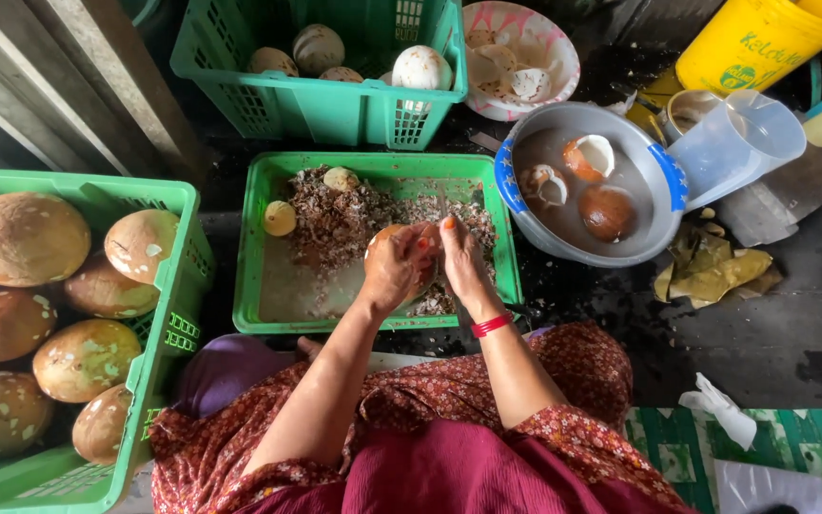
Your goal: The person is peeling the outer brown skin off coconuts using a small knife and placing the cleaned coconuts into a bowl of water.
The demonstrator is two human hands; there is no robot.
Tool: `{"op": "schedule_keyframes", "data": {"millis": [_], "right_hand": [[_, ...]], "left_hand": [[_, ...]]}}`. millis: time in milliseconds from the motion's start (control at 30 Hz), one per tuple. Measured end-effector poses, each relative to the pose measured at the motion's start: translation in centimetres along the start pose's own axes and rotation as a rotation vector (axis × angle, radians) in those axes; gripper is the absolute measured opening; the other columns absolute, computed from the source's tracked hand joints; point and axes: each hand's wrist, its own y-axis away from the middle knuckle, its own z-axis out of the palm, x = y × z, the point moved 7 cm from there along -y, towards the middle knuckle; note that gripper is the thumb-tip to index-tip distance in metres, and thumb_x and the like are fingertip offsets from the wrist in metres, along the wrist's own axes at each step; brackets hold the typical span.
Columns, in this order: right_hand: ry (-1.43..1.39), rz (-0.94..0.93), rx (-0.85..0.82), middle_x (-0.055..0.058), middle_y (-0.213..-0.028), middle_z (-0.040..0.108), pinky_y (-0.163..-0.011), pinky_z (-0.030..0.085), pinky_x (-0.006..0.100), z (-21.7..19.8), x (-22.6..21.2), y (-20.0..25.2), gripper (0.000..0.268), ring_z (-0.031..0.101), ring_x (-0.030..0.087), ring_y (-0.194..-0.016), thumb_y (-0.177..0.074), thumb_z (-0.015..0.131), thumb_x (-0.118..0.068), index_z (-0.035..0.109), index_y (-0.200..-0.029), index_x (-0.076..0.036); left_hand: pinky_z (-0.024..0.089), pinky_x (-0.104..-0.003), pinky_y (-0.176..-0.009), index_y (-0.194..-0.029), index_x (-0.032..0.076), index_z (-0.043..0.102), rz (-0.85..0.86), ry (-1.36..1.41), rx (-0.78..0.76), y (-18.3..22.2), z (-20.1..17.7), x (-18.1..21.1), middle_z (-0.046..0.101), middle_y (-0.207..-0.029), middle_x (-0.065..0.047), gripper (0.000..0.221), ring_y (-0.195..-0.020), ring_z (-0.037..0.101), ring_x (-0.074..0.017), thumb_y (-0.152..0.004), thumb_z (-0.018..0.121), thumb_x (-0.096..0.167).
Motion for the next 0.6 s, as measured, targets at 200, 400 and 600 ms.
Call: {"op": "schedule_keyframes", "data": {"millis": [200,400,600], "right_hand": [[-0.235,0.050,0.034,0.015,-0.091,0.050,-0.063,0.045,0.042,-2.1,-2.3,1.6,0.072,0.050,0.031,-0.075,-0.103,0.031,-0.064,0.061,-0.127,-0.003],[0.303,-0.026,-0.180,0.020,-0.129,0.066,-0.101,0.042,0.066,-2.1,-7.1,4.8,0.052,0.059,0.052,-0.116,-0.102,0.036,-0.057,0.048,-0.139,-0.023],[0.350,0.033,-0.189,0.016,-0.117,0.071,-0.095,0.047,0.062,-1.6,-4.1,3.3,0.056,0.064,0.046,-0.110,-0.099,0.034,-0.067,0.054,-0.125,-0.022]], "left_hand": [[0.054,-0.054,-0.087,-0.121,0.026,0.071,0.013,0.095,0.024,0.5,0.1,0.0,0.077,-0.095,-0.011,0.030,-0.102,0.069,-0.0410,-0.095,0.059,0.035],[0.054,-0.053,-0.089,-0.118,0.031,0.071,0.001,-0.037,0.006,-0.1,0.4,-0.7,0.077,-0.092,-0.013,0.029,-0.100,0.069,-0.0409,-0.095,0.058,0.041],[0.053,-0.052,-0.091,-0.117,0.033,0.071,-0.022,-0.058,-0.035,-0.1,0.3,-0.5,0.077,-0.092,-0.012,0.027,-0.102,0.069,-0.0398,-0.095,0.057,0.042]]}}
